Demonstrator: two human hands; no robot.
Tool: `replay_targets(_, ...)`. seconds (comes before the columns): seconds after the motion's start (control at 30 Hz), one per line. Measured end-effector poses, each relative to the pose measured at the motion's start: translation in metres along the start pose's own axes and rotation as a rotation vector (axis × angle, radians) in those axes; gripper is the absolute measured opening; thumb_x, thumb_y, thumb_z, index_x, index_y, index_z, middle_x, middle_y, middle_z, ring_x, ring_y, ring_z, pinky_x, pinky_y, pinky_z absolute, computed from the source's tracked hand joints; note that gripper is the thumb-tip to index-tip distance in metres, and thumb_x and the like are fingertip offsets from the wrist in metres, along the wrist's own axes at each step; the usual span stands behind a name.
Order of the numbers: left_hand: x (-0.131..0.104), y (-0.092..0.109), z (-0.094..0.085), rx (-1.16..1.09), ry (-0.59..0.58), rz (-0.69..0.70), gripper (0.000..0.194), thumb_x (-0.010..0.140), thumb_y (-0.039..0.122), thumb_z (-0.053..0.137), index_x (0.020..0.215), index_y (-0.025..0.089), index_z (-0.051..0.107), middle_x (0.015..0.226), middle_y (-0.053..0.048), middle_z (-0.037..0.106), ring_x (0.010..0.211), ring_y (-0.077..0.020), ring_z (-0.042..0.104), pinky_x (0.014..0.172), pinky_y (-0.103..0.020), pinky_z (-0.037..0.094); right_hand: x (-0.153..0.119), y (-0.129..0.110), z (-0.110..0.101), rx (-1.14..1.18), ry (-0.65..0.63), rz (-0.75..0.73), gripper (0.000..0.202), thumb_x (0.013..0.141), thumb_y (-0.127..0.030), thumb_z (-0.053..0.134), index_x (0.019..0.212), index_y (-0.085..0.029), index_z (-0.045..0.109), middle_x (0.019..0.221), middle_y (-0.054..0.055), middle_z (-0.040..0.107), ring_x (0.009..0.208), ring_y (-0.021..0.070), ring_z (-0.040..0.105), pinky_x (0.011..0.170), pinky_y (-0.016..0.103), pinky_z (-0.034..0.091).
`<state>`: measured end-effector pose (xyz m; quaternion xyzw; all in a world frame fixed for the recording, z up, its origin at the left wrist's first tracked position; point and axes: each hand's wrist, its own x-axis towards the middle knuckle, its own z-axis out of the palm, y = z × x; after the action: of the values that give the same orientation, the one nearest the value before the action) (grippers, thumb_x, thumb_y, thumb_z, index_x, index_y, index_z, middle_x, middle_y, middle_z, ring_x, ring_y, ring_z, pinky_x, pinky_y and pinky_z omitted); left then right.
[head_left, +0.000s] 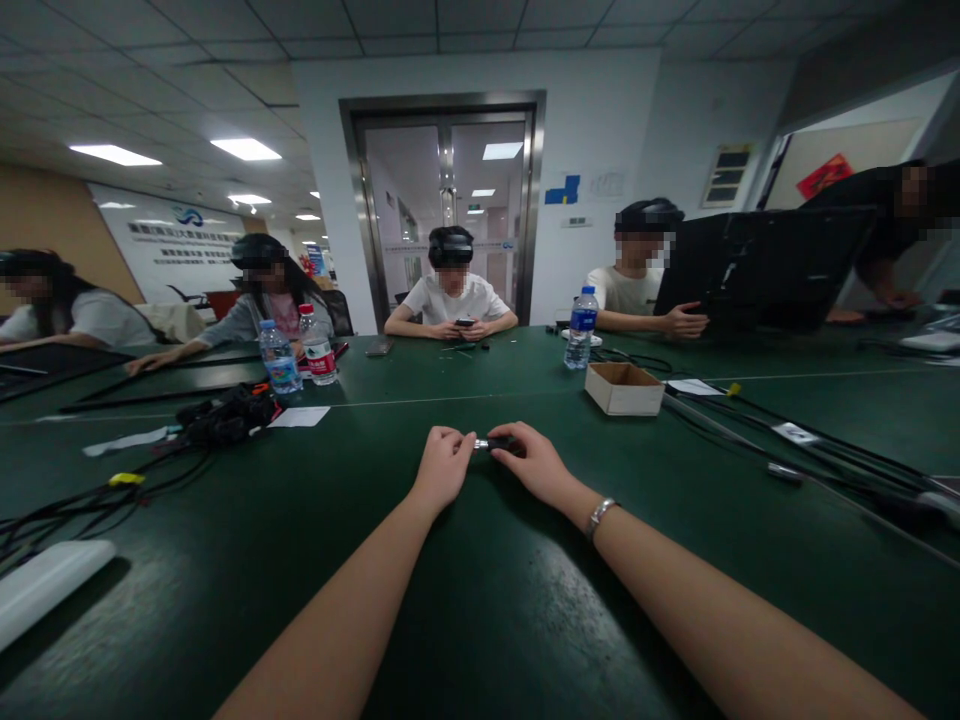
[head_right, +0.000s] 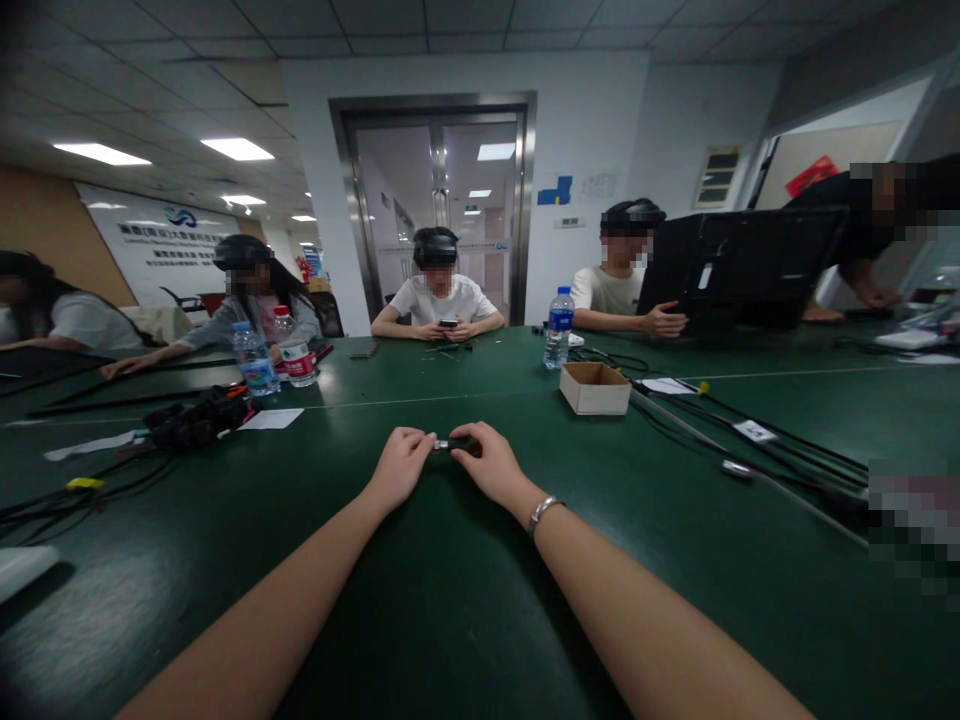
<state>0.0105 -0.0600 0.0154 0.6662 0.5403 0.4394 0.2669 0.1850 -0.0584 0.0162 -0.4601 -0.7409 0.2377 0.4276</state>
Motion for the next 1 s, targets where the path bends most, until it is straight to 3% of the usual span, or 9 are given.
replay_targets(0.1, -0.0008, -0.0001, 0.0007, 0.019, -0.002, 0.032, 0.034, 0.084, 0.042, 0.048, 0.074, 0.016, 0.066, 0.1, -0.009, 0.05, 0.099, -0.0223, 0.054, 0.094, -0.04, 0.044, -0.0003, -0.0012, -0.0007, 0.002, -0.005, 0.011, 0.021, 0.075, -0.017, 0.062, 0.095, -0.019, 0.065, 0.094, 0.003, 0.06, 0.084, 0.0137, 0.058, 0.079, 0.03, 0.048)
replay_targets(0.23, -0.0026, -0.0025, 0.0012, -0.076, -0.013, 0.053, 0.015, 0.077, 0.027, 0.06, 0.09, 0.021, 0.066, 0.109, -0.007, 0.045, 0.101, -0.019, 0.054, 0.09, -0.034, 0.047, 0.0003, 0.0018, 0.0002, 0.003, 0.008, -0.003, 0.021, 0.074, -0.019, 0.062, 0.095, -0.02, 0.065, 0.094, 0.002, 0.06, 0.083, 0.0138, 0.058, 0.078, 0.03, 0.048)
replay_targets(0.3, -0.003, -0.0033, 0.0012, -0.083, -0.026, 0.061, 0.023, 0.074, 0.021, 0.062, 0.097, 0.023, 0.064, 0.113, -0.006, 0.043, 0.105, -0.0191, 0.052, 0.09, -0.033, 0.047, 0.0007, 0.0031, 0.0009, 0.003, 0.009, -0.016, 0.021, 0.075, -0.019, 0.062, 0.095, -0.02, 0.065, 0.094, 0.003, 0.061, 0.083, 0.0141, 0.058, 0.078, 0.03, 0.048)
replay_targets(0.4, -0.0027, -0.0033, 0.0012, -0.068, -0.007, 0.032, 0.024, 0.075, 0.026, 0.062, 0.099, 0.023, 0.064, 0.112, -0.007, 0.044, 0.104, -0.0195, 0.053, 0.091, -0.034, 0.047, 0.0007, 0.0026, 0.0012, -0.001, 0.004, -0.02, 0.02, 0.075, -0.019, 0.062, 0.095, -0.02, 0.065, 0.094, 0.003, 0.061, 0.084, 0.014, 0.058, 0.079, 0.03, 0.048)
replay_targets(0.47, -0.0021, -0.0023, 0.0012, -0.043, 0.025, 0.012, 0.02, 0.079, 0.033, 0.059, 0.09, 0.019, 0.065, 0.107, -0.007, 0.046, 0.098, -0.0192, 0.055, 0.091, -0.035, 0.047, 0.0004, 0.0011, 0.001, 0.0, -0.003, -0.014, 0.021, 0.075, -0.018, 0.062, 0.096, -0.02, 0.065, 0.093, 0.002, 0.061, 0.083, 0.0138, 0.058, 0.079, 0.03, 0.048)
replay_targets(0.6, -0.002, 0.0008, 0.0011, 0.048, 0.004, 0.01, 0.032, 0.083, 0.043, 0.051, 0.072, 0.017, 0.065, 0.098, -0.008, 0.049, 0.092, -0.02, 0.056, 0.089, -0.037, 0.048, 0.0001, -0.0002, 0.0003, -0.003, -0.014, -0.006, 0.021, 0.075, -0.018, 0.062, 0.096, -0.019, 0.065, 0.094, 0.003, 0.061, 0.085, 0.014, 0.058, 0.081, 0.031, 0.047)
replay_targets(0.77, -0.004, 0.003, -0.0006, -0.035, -0.048, 0.022, 0.017, 0.08, 0.032, 0.056, 0.087, 0.019, 0.065, 0.108, -0.007, 0.047, 0.099, -0.0186, 0.055, 0.087, -0.032, 0.048, 0.001, 0.0038, 0.0008, -0.008, -0.008, -0.016, 0.021, 0.075, -0.019, 0.062, 0.096, -0.019, 0.065, 0.093, 0.002, 0.06, 0.084, 0.014, 0.057, 0.079, 0.03, 0.047)
replay_targets(0.9, -0.0046, 0.0025, -0.0018, -0.075, -0.068, 0.026, 0.023, 0.076, 0.025, 0.061, 0.099, 0.022, 0.062, 0.114, -0.007, 0.047, 0.105, -0.0203, 0.053, 0.088, -0.033, 0.048, 0.0007, 0.0039, 0.0015, 0.003, -0.015, -0.02, 0.021, 0.076, -0.019, 0.061, 0.096, -0.02, 0.065, 0.094, 0.002, 0.06, 0.083, 0.0134, 0.057, 0.078, 0.03, 0.047)
replay_targets(1.0, -0.004, 0.0024, -0.0015, -0.07, -0.044, 0.014, 0.022, 0.077, 0.03, 0.06, 0.097, 0.02, 0.063, 0.112, -0.008, 0.048, 0.102, -0.0204, 0.055, 0.089, -0.034, 0.047, 0.0003, 0.0023, 0.0014, 0.012, -0.02, -0.015, 0.021, 0.076, -0.019, 0.062, 0.096, -0.02, 0.065, 0.096, 0.002, 0.061, 0.084, 0.0134, 0.058, 0.078, 0.03, 0.048)
